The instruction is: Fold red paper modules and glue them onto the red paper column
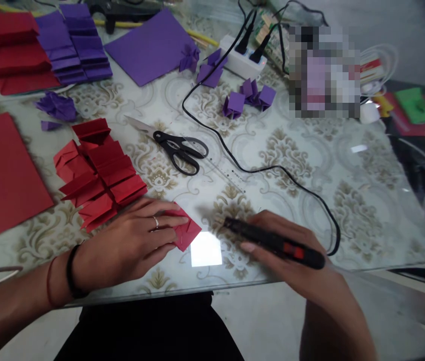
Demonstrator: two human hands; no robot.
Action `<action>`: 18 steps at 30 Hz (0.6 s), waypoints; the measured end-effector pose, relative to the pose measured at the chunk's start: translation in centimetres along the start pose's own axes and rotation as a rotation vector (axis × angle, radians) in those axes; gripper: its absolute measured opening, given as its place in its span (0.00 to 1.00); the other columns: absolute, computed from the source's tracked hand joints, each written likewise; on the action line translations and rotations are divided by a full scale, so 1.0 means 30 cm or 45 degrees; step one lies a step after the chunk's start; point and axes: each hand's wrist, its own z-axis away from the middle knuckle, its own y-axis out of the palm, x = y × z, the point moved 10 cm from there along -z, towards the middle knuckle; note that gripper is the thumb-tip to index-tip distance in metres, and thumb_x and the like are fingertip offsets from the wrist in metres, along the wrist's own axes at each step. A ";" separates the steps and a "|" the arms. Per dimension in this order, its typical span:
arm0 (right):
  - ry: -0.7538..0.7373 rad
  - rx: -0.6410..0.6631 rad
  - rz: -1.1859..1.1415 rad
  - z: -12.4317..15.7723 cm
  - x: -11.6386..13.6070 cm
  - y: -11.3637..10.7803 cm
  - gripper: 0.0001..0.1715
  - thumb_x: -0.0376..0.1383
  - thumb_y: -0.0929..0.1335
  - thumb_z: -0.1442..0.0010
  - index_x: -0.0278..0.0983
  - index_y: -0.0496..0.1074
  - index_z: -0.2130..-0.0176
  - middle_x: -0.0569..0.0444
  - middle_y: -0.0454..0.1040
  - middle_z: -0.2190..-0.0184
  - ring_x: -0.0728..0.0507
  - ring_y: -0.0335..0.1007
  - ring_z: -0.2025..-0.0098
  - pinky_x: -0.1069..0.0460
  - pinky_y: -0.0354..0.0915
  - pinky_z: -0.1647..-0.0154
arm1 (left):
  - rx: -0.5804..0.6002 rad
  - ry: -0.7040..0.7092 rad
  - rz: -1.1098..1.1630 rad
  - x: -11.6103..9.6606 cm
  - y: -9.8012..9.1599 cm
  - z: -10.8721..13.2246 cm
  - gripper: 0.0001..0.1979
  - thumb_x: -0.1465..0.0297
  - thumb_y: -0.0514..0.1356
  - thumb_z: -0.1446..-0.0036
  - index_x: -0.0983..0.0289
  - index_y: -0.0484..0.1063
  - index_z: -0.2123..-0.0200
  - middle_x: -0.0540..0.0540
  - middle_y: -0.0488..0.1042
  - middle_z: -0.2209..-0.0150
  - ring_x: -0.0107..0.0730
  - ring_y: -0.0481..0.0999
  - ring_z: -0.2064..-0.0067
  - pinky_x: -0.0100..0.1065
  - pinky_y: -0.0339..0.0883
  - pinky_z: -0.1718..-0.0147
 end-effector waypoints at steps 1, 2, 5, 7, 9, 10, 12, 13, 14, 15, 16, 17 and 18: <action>0.034 -0.129 0.095 0.004 -0.021 -0.040 0.07 0.40 0.74 0.32 0.41 0.75 0.62 0.55 0.76 0.66 0.44 0.75 0.67 0.50 0.69 0.66 | 0.006 -0.007 -0.002 0.000 0.001 -0.002 0.08 0.75 0.60 0.28 0.62 0.76 0.49 0.57 0.81 0.42 0.45 0.72 0.34 0.48 0.65 0.35; 0.048 -0.267 0.210 0.010 -0.037 -0.079 0.07 0.41 0.74 0.33 0.41 0.75 0.61 0.55 0.76 0.66 0.43 0.75 0.67 0.49 0.70 0.65 | 0.010 -0.020 -0.001 0.001 0.002 -0.004 0.08 0.74 0.60 0.28 0.63 0.76 0.49 0.58 0.81 0.43 0.45 0.72 0.35 0.48 0.66 0.36; 0.007 -0.595 0.550 0.035 -0.055 -0.150 0.09 0.42 0.74 0.33 0.40 0.75 0.57 0.49 0.77 0.59 0.38 0.78 0.58 0.44 0.74 0.54 | 0.000 -0.083 -0.001 0.011 0.003 -0.009 0.09 0.72 0.60 0.27 0.64 0.74 0.46 0.61 0.80 0.44 0.45 0.73 0.38 0.47 0.69 0.39; -0.033 -0.629 0.656 0.035 -0.065 -0.147 0.10 0.41 0.73 0.33 0.39 0.76 0.53 0.44 0.77 0.53 0.34 0.78 0.52 0.40 0.74 0.49 | -0.013 -0.109 -0.002 0.015 0.004 -0.012 0.11 0.71 0.60 0.27 0.64 0.73 0.44 0.62 0.79 0.45 0.45 0.74 0.39 0.46 0.71 0.41; -0.062 -0.570 0.664 0.028 -0.071 -0.132 0.13 0.38 0.72 0.33 0.38 0.77 0.49 0.42 0.77 0.51 0.33 0.78 0.49 0.39 0.74 0.46 | -0.025 -0.126 -0.006 0.018 0.007 -0.017 0.13 0.71 0.60 0.27 0.64 0.72 0.43 0.61 0.79 0.46 0.44 0.74 0.40 0.45 0.72 0.41; -0.076 -0.516 0.646 0.024 -0.068 -0.122 0.14 0.37 0.71 0.33 0.38 0.77 0.48 0.42 0.77 0.50 0.33 0.78 0.48 0.38 0.74 0.45 | -0.031 -0.131 -0.010 0.019 0.008 -0.018 0.13 0.71 0.60 0.28 0.65 0.72 0.43 0.61 0.79 0.46 0.44 0.74 0.40 0.45 0.71 0.41; -0.115 -0.417 0.601 0.024 -0.045 -0.110 0.18 0.36 0.71 0.32 0.38 0.76 0.44 0.42 0.76 0.47 0.33 0.76 0.45 0.38 0.73 0.43 | -0.032 -0.133 -0.021 0.020 0.013 -0.022 0.11 0.72 0.60 0.28 0.65 0.73 0.44 0.61 0.79 0.47 0.44 0.74 0.41 0.45 0.71 0.41; -0.136 -0.387 0.582 0.030 -0.026 -0.109 0.19 0.36 0.70 0.32 0.39 0.75 0.42 0.42 0.76 0.45 0.33 0.76 0.44 0.37 0.72 0.41 | -0.027 -0.127 -0.024 0.018 0.016 -0.023 0.10 0.72 0.60 0.28 0.64 0.73 0.46 0.60 0.79 0.48 0.44 0.74 0.41 0.45 0.70 0.41; -0.161 -0.389 0.567 0.040 -0.002 -0.112 0.20 0.34 0.70 0.32 0.40 0.75 0.41 0.43 0.75 0.45 0.33 0.75 0.43 0.37 0.71 0.41 | -0.020 -0.120 -0.025 0.016 0.019 -0.024 0.09 0.72 0.60 0.28 0.64 0.74 0.47 0.59 0.80 0.48 0.44 0.74 0.41 0.46 0.70 0.40; -0.183 -0.416 0.551 0.053 0.025 -0.118 0.20 0.32 0.69 0.32 0.40 0.75 0.41 0.43 0.76 0.46 0.34 0.75 0.44 0.37 0.71 0.41 | -0.013 -0.115 -0.025 0.015 0.022 -0.024 0.08 0.73 0.59 0.28 0.64 0.74 0.48 0.59 0.80 0.48 0.44 0.73 0.41 0.46 0.69 0.40; -0.204 -0.442 0.521 0.066 0.052 -0.118 0.20 0.29 0.69 0.32 0.41 0.76 0.43 0.45 0.76 0.48 0.35 0.75 0.46 0.39 0.72 0.43 | -0.006 -0.114 -0.022 0.015 0.024 -0.024 0.08 0.73 0.59 0.28 0.64 0.74 0.48 0.58 0.80 0.48 0.44 0.73 0.41 0.46 0.69 0.40; -0.237 -0.443 0.472 0.077 0.079 -0.105 0.21 0.26 0.68 0.33 0.41 0.77 0.44 0.47 0.76 0.51 0.37 0.75 0.48 0.42 0.73 0.46 | 0.000 -0.118 -0.019 0.016 0.025 -0.024 0.08 0.73 0.59 0.27 0.63 0.74 0.48 0.58 0.80 0.47 0.44 0.72 0.41 0.46 0.68 0.40; -0.271 -0.404 0.401 0.083 0.104 -0.076 0.23 0.23 0.68 0.34 0.41 0.77 0.45 0.48 0.75 0.53 0.39 0.75 0.51 0.44 0.73 0.49 | 0.008 -0.123 -0.016 0.018 0.028 -0.024 0.08 0.73 0.59 0.27 0.63 0.74 0.48 0.57 0.79 0.47 0.44 0.72 0.41 0.46 0.67 0.40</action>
